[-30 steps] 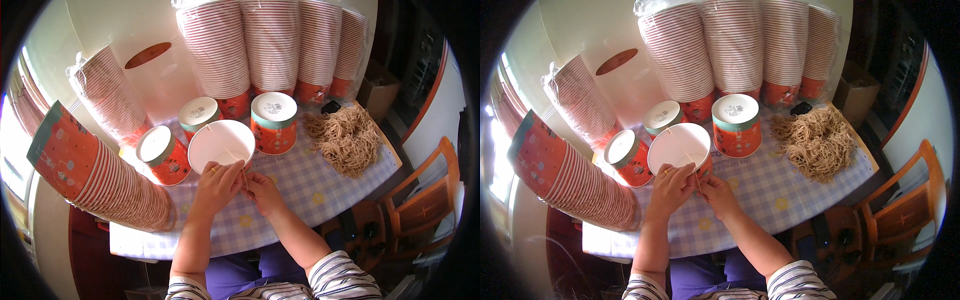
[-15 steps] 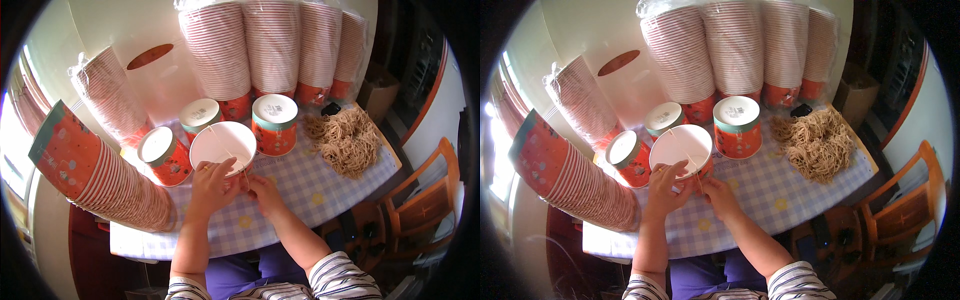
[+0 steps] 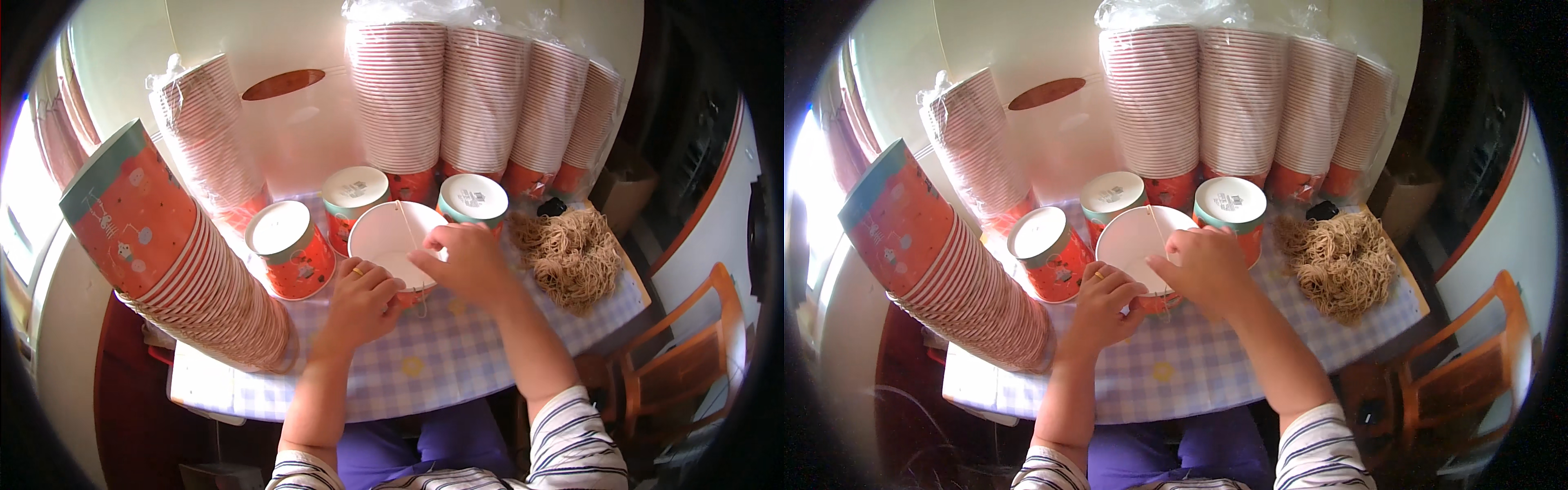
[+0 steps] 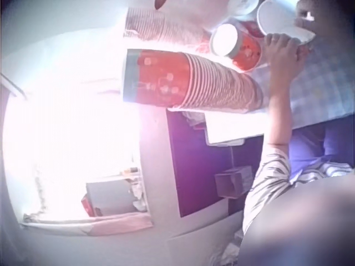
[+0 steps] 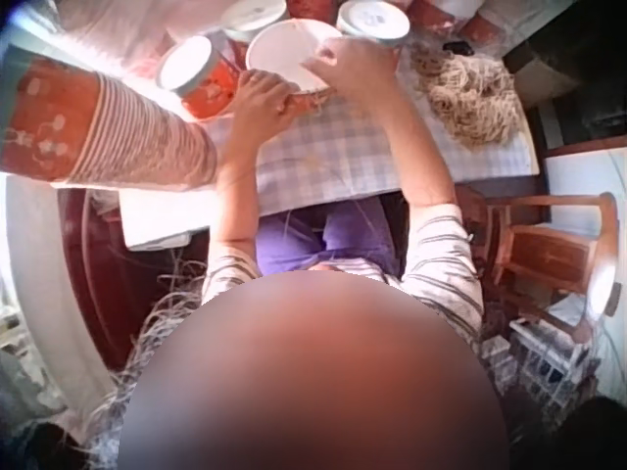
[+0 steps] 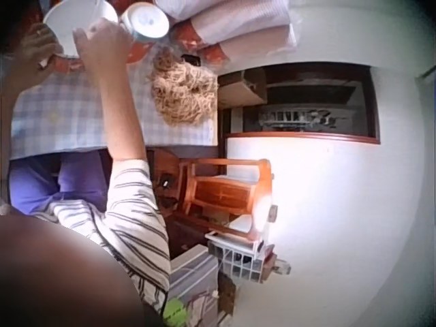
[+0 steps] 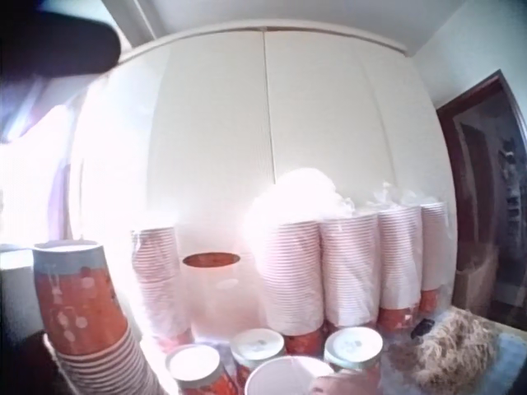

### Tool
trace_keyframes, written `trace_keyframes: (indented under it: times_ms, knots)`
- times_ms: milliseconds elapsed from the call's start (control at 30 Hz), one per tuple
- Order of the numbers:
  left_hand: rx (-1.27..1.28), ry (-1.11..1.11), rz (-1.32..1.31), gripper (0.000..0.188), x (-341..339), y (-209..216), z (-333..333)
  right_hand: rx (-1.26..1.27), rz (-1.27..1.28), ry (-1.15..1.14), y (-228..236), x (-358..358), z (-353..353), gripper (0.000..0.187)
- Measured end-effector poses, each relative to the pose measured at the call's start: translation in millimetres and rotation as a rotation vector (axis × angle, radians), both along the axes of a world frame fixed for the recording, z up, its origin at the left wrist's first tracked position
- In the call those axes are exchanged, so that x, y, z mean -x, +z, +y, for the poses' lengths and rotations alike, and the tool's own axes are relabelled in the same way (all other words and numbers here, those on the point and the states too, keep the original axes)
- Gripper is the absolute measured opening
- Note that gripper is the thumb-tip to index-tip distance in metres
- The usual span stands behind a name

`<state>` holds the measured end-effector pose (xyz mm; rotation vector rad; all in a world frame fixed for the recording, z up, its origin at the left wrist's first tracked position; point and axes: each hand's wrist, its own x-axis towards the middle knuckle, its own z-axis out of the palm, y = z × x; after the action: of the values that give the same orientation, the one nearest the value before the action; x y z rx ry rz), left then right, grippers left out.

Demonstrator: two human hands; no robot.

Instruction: Bundling stacks of paper bowls using rubber bands and organizing them on a table.

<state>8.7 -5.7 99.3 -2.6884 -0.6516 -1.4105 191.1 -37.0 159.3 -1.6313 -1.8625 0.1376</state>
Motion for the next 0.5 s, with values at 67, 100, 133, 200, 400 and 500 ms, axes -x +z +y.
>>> trace_keyframes:
  times_ms: [67,100,133,200,400,500]
  knots:
    - [-0.012,-0.016,-0.016,0.020,-3,0,0,0.314,-0.358,0.074,11,4,18,0.040]
    - [-0.024,-0.027,-0.022,0.020,-4,0,0,0.311,-0.364,0.072,12,7,28,0.040]
    - [-0.027,-0.028,-0.028,0.020,-4,1,-1,0.439,-0.401,0.119,13,11,36,0.038]
    - [-0.022,-0.023,-0.043,0.020,-5,0,-1,0.565,-0.443,0.165,-2,8,52,0.036]
    - [0.011,-0.050,-0.076,0.019,-2,-6,4,0.447,0.418,0.405,-8,-10,47,0.023]
    - [0.010,-0.053,-0.108,0.016,0,-10,11,0.108,0.765,0.250,-9,-31,39,0.013]
